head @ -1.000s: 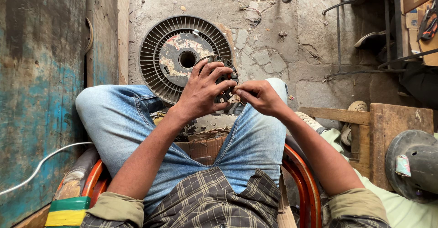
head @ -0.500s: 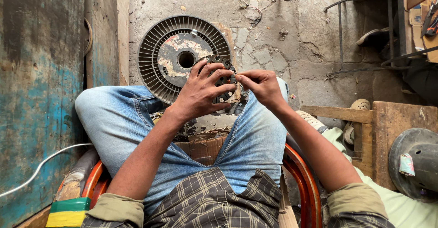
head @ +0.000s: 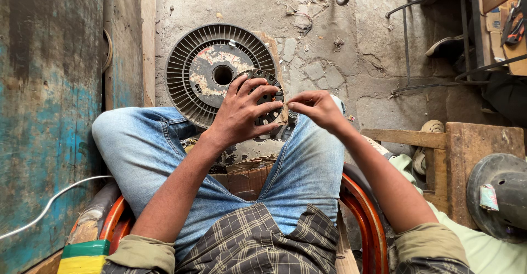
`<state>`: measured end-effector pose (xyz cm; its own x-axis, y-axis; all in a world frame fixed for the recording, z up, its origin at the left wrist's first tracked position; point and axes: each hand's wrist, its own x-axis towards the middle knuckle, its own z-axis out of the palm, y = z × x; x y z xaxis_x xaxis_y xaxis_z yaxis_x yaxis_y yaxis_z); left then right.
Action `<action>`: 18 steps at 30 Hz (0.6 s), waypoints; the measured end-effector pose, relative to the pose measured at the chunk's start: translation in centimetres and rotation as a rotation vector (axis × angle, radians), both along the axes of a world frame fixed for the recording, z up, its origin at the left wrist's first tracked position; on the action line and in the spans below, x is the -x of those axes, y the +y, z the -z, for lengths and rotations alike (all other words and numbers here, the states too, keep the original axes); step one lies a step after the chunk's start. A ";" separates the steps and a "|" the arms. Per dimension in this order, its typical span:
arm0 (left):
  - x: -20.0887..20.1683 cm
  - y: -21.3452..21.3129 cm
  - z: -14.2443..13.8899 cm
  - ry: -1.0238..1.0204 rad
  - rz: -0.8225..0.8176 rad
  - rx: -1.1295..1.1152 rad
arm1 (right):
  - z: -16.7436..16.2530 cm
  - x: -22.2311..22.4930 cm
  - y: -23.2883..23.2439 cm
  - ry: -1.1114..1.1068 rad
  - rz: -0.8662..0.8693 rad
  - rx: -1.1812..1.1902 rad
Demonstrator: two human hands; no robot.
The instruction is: The person winds copper wire by hand around the slots of a motor stator core held on the lap. The person repeatedly pulls wire from a nearby spool, wraps it into each slot, and adjusts the coil shape with both hands.
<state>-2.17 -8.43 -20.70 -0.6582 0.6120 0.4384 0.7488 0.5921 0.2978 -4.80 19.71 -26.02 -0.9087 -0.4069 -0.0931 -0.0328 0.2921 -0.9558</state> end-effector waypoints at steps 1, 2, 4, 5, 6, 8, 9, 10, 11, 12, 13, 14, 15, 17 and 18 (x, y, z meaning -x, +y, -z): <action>0.0 0.0 0.1 0.003 0.000 0.000 | 0.8 -0.2 -0.5 0.006 0.031 0.007; 0.0 0.0 0.1 0.006 0.000 0.000 | 1.7 -0.4 -1.1 0.012 0.061 0.014; 0.1 0.0 0.2 0.010 0.004 -0.025 | 3.3 -0.9 -2.5 -0.062 0.103 0.069; 0.1 0.0 0.2 0.011 0.007 -0.048 | 3.9 -1.1 -3.1 -0.097 0.119 0.099; 0.2 -0.1 0.2 0.015 0.006 -0.068 | 4.3 -1.4 -3.4 -0.086 0.120 0.073; 0.3 -0.4 0.1 -0.001 0.029 -0.077 | 4.7 -1.7 -4.2 -0.053 0.101 0.034; 0.3 -0.5 0.1 -0.009 0.036 -0.083 | 4.7 -1.8 -4.3 -0.110 0.099 0.066; 0.4 -0.6 0.2 -0.003 0.029 -0.080 | 4.5 -1.9 -4.1 -0.168 0.098 0.095; 0.4 -0.6 0.2 0.003 0.022 -0.078 | 4.1 -2.0 -3.9 -0.188 0.085 0.106; 0.5 -0.5 0.3 0.007 0.015 -0.078 | 3.8 -2.0 -3.6 -0.210 0.072 0.114; 0.5 -0.5 0.4 0.002 0.016 -0.078 | 3.4 -2.0 -3.2 -0.261 0.067 0.071; 0.5 -0.6 0.4 -0.003 0.011 -0.073 | 3.1 -1.9 -2.9 -0.313 0.054 0.031; 0.5 -0.6 0.5 -0.011 0.006 -0.072 | 2.8 -1.7 -2.6 -0.289 0.004 0.027; 0.6 -0.6 0.6 0.005 -0.002 -0.068 | 2.2 -1.3 -2.1 -0.286 -0.053 0.024; 0.5 -0.6 0.6 0.013 -0.010 -0.067 | 2.0 -1.0 -1.9 -0.308 -0.066 0.021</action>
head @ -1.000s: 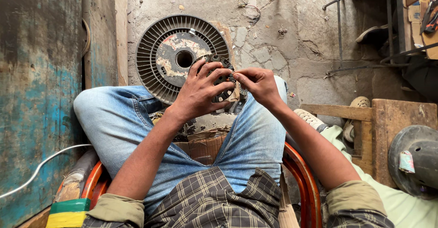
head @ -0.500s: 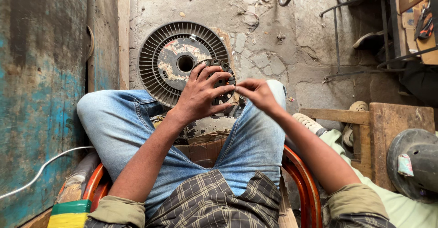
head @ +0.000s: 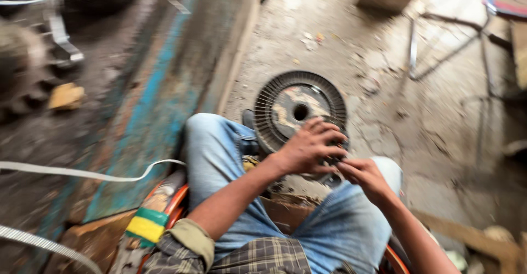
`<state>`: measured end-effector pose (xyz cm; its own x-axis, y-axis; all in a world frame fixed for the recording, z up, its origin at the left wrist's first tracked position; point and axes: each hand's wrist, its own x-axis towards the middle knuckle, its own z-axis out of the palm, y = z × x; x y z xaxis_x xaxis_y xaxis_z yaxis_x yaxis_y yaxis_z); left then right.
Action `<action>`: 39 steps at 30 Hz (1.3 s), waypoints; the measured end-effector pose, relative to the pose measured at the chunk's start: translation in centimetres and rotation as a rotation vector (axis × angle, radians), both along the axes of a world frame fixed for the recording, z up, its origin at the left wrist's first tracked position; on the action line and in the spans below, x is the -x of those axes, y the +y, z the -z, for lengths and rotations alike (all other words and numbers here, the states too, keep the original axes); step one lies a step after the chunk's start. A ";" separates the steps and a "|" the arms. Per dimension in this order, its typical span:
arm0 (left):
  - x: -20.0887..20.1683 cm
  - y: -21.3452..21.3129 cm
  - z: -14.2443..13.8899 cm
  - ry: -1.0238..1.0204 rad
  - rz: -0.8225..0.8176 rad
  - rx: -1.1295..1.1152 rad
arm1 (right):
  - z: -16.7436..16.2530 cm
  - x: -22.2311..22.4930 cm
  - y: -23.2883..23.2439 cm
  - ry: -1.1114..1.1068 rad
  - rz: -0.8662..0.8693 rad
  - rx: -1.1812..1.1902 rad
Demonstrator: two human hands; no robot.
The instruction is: The person winds copper wire by hand around the slots of a motor stator core held on the lap. The person repeatedly pulls wire from a nearby spool, wraps it into each slot, and adjusts the coil shape with both hands.
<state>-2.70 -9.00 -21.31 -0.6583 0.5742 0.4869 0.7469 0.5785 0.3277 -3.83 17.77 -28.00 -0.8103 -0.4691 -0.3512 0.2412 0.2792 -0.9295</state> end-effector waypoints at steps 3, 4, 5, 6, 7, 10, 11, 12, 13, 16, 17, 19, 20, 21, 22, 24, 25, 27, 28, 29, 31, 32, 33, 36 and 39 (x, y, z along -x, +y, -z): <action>-0.1 0.1 0.0 0.014 -0.023 0.014 | -0.7 0.6 0.5 -0.029 0.009 -0.066; -0.1 0.3 0.0 0.018 -0.033 0.028 | -1.0 0.7 0.7 0.003 0.012 -0.085; -0.1 0.4 0.0 0.022 -0.042 0.044 | -1.3 0.7 1.0 0.036 0.017 -0.101; -0.1 0.4 0.0 0.025 -0.047 0.060 | -1.6 0.9 1.3 0.069 0.026 -0.117; -0.1 0.3 0.0 0.017 -0.049 0.061 | -1.9 1.0 1.5 0.101 0.048 -0.089; -0.1 0.5 0.0 0.000 -0.041 0.068 | -2.6 0.8 1.9 0.169 0.108 -0.031; 0.0 0.5 0.0 0.006 -0.042 0.080 | -2.6 0.8 1.6 0.179 0.114 -0.021; 0.0 0.5 0.0 0.010 -0.044 0.088 | -2.7 0.8 1.4 0.187 0.116 -0.015; 0.0 0.6 0.1 0.011 -0.046 0.092 | -2.8 0.8 1.3 0.217 0.134 -0.003; 0.0 0.6 0.3 -0.002 -0.052 0.101 | -2.8 0.8 0.8 0.323 0.171 -0.015; 0.1 0.7 0.3 -0.014 -0.055 0.097 | -2.9 0.9 0.7 0.372 0.169 -0.058; 0.1 0.8 0.4 -0.023 -0.053 0.080 | -3.0 0.8 0.5 0.406 0.192 -0.071; 0.0 0.7 0.4 -0.021 -0.050 0.067 | -3.0 0.9 0.2 0.391 0.215 -0.042; 0.0 0.6 0.4 -0.017 -0.050 0.056 | -3.1 1.0 -0.2 0.376 0.234 -0.010; -0.1 0.5 0.4 0.006 -0.036 0.054 | -3.1 1.0 -0.5 0.404 0.252 -0.057; -0.2 0.2 0.4 0.052 -0.023 0.055 | -3.3 0.9 -1.4 0.459 0.273 -0.144; -0.2 0.2 0.4 0.055 -0.029 0.065 | -3.4 0.9 -1.8 0.524 0.256 -0.131; -0.3 0.3 0.4 0.057 -0.032 0.077 | -3.9 0.8 -2.4 0.649 0.229 -0.112; -0.3 0.3 0.5 0.051 -0.034 0.084 | -4.1 0.7 -2.6 0.691 0.231 -0.149; -0.3 0.4 0.6 0.046 -0.033 0.088 | -4.4 0.6 -2.7 0.733 0.237 -0.189; -0.2 0.8 0.7 0.041 -0.032 0.104 | -4.9 0.3 -2.9 0.796 0.247 -0.262; -0.2 0.9 0.8 0.042 -0.037 0.120 | -5.1 0.2 -3.1 0.817 0.249 -0.289; -0.3 1.0 0.9 0.042 -0.042 0.136 | -5.3 0.1 -3.2 0.836 0.251 -0.316; -0.2 1.1 1.0 0.052 -0.050 0.179 | -5.9 -0.1 -3.4 0.882 0.224 -0.321; 0.0 0.9 0.8 0.061 -0.008 0.176 | -6.2 -0.2 -3.4 0.939 0.197 -0.270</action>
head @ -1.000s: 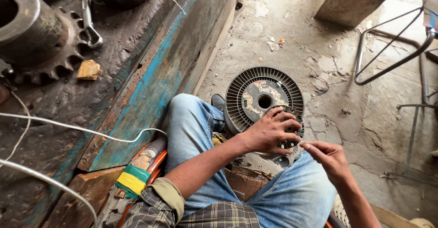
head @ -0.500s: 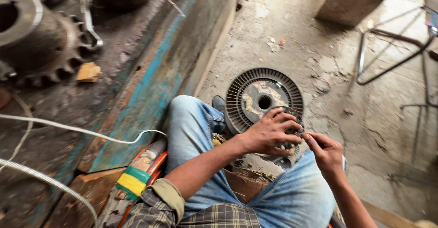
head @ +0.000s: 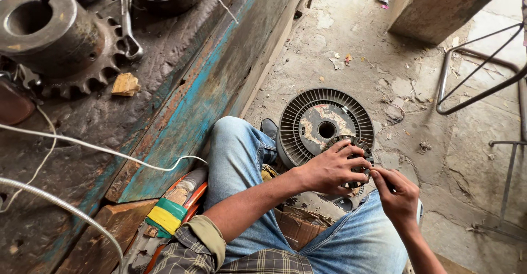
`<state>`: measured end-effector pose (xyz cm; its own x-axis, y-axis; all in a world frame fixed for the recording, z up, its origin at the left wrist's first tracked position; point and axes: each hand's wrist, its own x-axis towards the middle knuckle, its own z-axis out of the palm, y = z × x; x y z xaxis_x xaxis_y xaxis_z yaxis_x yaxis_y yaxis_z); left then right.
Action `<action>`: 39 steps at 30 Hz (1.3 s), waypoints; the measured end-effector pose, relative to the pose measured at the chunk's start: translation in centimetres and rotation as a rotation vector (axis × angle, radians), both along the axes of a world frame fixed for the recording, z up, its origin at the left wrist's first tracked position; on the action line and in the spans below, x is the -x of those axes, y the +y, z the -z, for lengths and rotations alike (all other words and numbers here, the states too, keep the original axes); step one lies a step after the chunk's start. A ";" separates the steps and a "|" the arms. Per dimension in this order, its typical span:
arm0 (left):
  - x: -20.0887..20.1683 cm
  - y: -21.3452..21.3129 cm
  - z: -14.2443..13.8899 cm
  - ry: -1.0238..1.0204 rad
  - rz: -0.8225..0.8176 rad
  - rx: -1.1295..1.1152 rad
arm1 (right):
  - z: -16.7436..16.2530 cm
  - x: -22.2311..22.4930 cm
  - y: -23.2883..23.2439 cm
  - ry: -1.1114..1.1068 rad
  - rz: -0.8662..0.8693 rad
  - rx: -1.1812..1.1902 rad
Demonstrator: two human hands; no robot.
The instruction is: The person winds copper wire by hand around the slots of a motor stator core held on the lap. The person repeatedly pulls wire from a nearby spool, wraps it into each slot, and adjusts the coil shape with both hands.
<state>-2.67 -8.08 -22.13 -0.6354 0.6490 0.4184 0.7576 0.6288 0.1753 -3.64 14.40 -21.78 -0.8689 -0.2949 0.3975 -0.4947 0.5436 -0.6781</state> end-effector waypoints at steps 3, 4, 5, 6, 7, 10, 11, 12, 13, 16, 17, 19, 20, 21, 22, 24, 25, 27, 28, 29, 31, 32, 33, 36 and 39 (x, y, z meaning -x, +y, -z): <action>0.4 -0.4 -0.2 -0.050 0.047 0.001 | -0.3 -0.3 0.4 -0.030 -0.058 0.026; 0.3 -0.5 -0.2 -0.040 0.058 -0.031 | -0.4 -0.4 0.5 -0.036 -0.030 -0.001; 0.3 -0.7 -0.2 -0.029 0.071 -0.062 | -0.4 -0.5 0.5 -0.040 -0.001 -0.027; 0.3 -0.9 -0.2 -0.014 0.083 -0.089 | -0.4 -0.6 0.5 -0.040 0.027 -0.048; 0.3 -0.7 -0.2 -0.052 0.040 -0.115 | -0.4 -0.7 0.3 -0.033 0.018 -0.042; 0.2 0.1 -0.3 -0.110 -0.077 -0.161 | -0.5 -0.7 -0.2 -0.013 -0.009 -0.020; 0.2 0.6 -0.3 -0.097 -0.105 -0.158 | -0.6 -0.8 -0.2 -0.012 -0.016 -0.016; 0.2 0.9 -0.3 -0.084 -0.131 -0.155 | -0.6 -0.8 -0.2 -0.011 -0.020 -0.014; 0.3 1.1 -0.3 -0.082 -0.142 -0.166 | -0.7 -0.9 -0.2 -0.018 -0.013 -0.031; 0.4 1.6 -0.2 -0.089 -0.156 -0.199 | -0.7 -0.9 0.2 -0.024 -0.011 -0.066; 0.4 1.7 -0.1 -0.094 -0.150 -0.211 | -0.7 -0.8 0.4 -0.010 -0.024 -0.066; 0.4 1.8 -0.1 -0.091 -0.149 -0.229 | -0.4 -0.7 0.7 -0.021 -0.037 -0.039; 0.4 2.0 -0.1 -0.084 -0.155 -0.240 | -0.3 -0.6 1.0 -0.046 -0.036 -0.016; 0.3 2.0 0.0 -0.075 -0.162 -0.248 | -0.1 -0.5 1.2 -0.070 -0.037 0.010; 0.3 2.0 0.0 -0.050 -0.153 -0.258 | 0.1 -0.4 1.3 -0.098 -0.028 0.010; 0.1 2.2 0.1 -0.005 -0.137 -0.292 | 0.4 -0.3 1.8 -0.160 -0.010 -0.005; 0.0 2.3 0.1 -0.008 -0.137 -0.296 | 0.6 -0.4 2.0 -0.161 -0.017 0.001; 0.2 2.5 0.1 -0.005 -0.138 -0.296 | 1.0 -0.2 2.0 -0.156 -0.031 0.021; 0.3 2.5 0.2 -0.012 -0.147 -0.266 | 1.3 -0.1 2.0 -0.156 -0.028 0.010; 0.5 2.6 0.2 -0.020 -0.153 -0.242 | 1.4 -0.1 2.1 -0.157 -0.022 -0.005; 0.7 2.8 0.3 -0.031 -0.160 -0.206 | 1.6 0.0 2.4 -0.167 -0.012 -0.025; 0.8 2.9 0.3 -0.035 -0.163 -0.194 | 1.7 0.2 2.6 -0.177 -0.009 -0.030; 0.9 2.8 0.4 -0.040 -0.168 -0.175 | 2.0 0.3 2.6 -0.187 -0.010 -0.028; 0.6 2.6 0.6 0.031 -0.172 -0.273 | 2.6 0.4 3.1 -0.176 -0.035 0.027; 0.7 2.5 0.4 0.168 -0.203 -0.232 | 3.1 0.6 3.5 -0.218 -0.025 0.120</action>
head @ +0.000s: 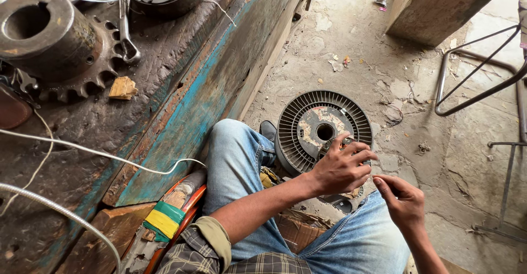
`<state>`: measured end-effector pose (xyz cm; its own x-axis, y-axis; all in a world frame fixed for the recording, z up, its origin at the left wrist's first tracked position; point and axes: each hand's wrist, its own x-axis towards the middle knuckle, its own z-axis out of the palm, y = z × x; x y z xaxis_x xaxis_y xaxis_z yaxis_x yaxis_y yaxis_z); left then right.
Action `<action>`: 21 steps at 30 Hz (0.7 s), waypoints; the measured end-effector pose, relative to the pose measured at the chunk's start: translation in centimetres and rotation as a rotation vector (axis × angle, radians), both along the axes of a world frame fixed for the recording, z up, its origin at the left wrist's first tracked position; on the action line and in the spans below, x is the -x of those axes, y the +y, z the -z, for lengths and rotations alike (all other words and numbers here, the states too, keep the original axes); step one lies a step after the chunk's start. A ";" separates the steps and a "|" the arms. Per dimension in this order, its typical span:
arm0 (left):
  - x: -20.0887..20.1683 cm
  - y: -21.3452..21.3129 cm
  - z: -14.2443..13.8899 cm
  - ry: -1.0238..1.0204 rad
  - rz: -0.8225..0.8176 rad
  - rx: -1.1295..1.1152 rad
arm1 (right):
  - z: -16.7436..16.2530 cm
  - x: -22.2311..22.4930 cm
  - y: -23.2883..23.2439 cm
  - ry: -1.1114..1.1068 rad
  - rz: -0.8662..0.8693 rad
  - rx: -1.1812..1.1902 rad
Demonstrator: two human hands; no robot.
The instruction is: The person winds copper wire by hand around the slots of a motor stator core held on the lap. The person repeatedly pulls wire from a nearby spool, wraps it into each slot, and adjusts the coil shape with both hands.
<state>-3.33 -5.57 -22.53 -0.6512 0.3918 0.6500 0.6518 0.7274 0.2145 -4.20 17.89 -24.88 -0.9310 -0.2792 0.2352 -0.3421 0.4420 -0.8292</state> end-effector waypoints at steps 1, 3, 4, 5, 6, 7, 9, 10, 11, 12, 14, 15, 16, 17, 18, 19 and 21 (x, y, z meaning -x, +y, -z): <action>-0.1 0.0 -0.1 0.017 -0.005 -0.004 | 0.0 0.0 0.1 -0.047 0.026 -0.007; -0.2 -0.2 -0.3 0.051 -0.014 -0.013 | 0.0 0.0 0.2 -0.141 0.079 -0.021; -0.2 -0.2 -0.4 0.016 -0.007 -0.024 | -0.1 0.0 0.3 -0.125 0.052 -0.021; -0.1 -0.3 -0.6 -0.019 0.001 -0.035 | -0.3 0.1 0.4 -0.110 0.025 -0.021; 0.0 -0.3 -0.7 -0.055 0.008 -0.048 | -0.4 0.2 0.4 -0.096 -0.002 -0.023; 0.1 -0.5 -0.7 -0.066 -0.006 -0.054 | -0.4 0.4 0.4 -0.056 -0.038 -0.047; 0.2 -0.7 -0.8 -0.095 0.009 -0.095 | -0.6 0.5 1.1 0.013 -0.068 -0.125; 0.3 -0.7 -0.7 -0.139 0.027 -0.117 | -0.6 0.7 1.6 -0.094 -0.061 -0.225; 0.4 -0.9 -0.7 -0.186 0.049 -0.132 | -0.5 1.0 1.9 -0.208 -0.048 -0.315; 0.5 -0.8 -0.7 -0.173 0.057 -0.150 | -0.3 1.1 2.2 -0.279 -0.127 -0.227; 0.3 -0.6 -0.7 -0.185 0.060 -0.157 | 0.4 1.2 2.6 -0.382 -0.140 -0.182; 0.3 -0.5 -0.9 -0.201 0.054 -0.143 | 0.9 1.3 2.5 -0.402 -0.123 -0.136; 0.3 -0.3 -1.0 -0.225 0.063 -0.145 | 1.5 1.1 2.3 -0.420 -0.115 -0.089; 0.2 -0.2 -1.2 -0.246 0.063 -0.144 | 2.0 0.9 1.9 -0.423 -0.106 -0.053; 0.2 -0.3 -1.4 -0.264 0.055 -0.135 | 2.6 0.8 1.2 -0.423 -0.105 -0.011; 0.2 -0.3 -1.5 -0.268 0.067 -0.134 | 3.0 0.7 0.9 -0.424 -0.108 0.031; 0.1 -0.5 -1.8 -0.271 0.077 -0.128 | 3.4 0.8 0.4 -0.503 -0.127 0.160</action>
<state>-3.43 -6.12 -20.69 -0.7793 0.3726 0.5039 0.6103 0.6337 0.4753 -4.98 18.32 -28.30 -0.9008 -0.3944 -0.1817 0.0718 0.2774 -0.9581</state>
